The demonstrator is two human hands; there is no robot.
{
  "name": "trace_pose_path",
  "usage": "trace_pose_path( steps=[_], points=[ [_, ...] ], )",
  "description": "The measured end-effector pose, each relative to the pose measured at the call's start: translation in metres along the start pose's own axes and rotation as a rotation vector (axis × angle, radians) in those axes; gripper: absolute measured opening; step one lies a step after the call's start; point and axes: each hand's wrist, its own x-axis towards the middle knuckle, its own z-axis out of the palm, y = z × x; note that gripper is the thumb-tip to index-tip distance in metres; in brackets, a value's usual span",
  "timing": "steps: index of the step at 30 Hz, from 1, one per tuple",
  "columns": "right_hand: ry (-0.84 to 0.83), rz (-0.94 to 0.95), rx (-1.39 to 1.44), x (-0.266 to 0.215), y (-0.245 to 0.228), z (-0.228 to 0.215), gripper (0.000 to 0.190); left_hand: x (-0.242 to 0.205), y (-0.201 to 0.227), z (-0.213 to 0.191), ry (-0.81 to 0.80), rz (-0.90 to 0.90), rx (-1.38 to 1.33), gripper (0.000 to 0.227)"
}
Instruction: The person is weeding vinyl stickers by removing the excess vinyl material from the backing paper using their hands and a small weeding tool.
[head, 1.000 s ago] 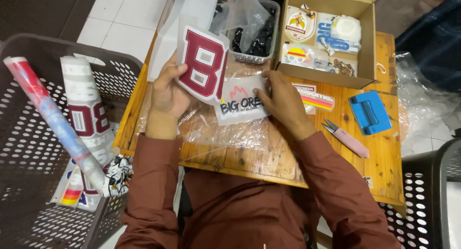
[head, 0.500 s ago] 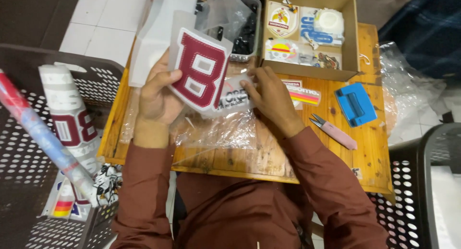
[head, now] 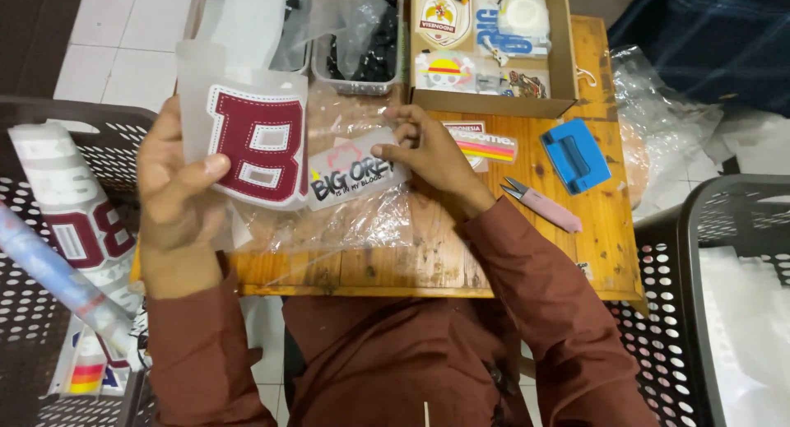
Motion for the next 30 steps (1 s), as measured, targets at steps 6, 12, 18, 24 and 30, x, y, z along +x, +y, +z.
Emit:
trace_pose_path(
  steps=[6, 12, 18, 24, 30],
  points=[
    [-0.108, 0.11, 0.153, -0.005, -0.027, -0.014, 0.043, -0.019, 0.03, 0.033, 0.04, 0.241, 0.687, 0.049],
    [-0.035, 0.018, 0.019, -0.014, -0.041, -0.054, 0.016, -0.025, -0.009, 0.041, 0.002, 0.405, 1.211, 0.05],
    [0.113, -0.052, 0.222, -0.027, -0.036, -0.1, 0.015, -0.016, -0.018, 0.057, -0.256, 0.012, 1.408, 0.059],
    [0.149, -0.162, 0.36, -0.026, -0.033, -0.092, 0.022, -0.003, -0.008, 0.075, -0.291, -0.037, 1.347, 0.068],
    [0.158, -0.3, 0.402, -0.018, -0.045, -0.074, 0.027, 0.044, -0.011, 0.104, -0.333, -0.109, 0.904, 0.058]
  ],
)
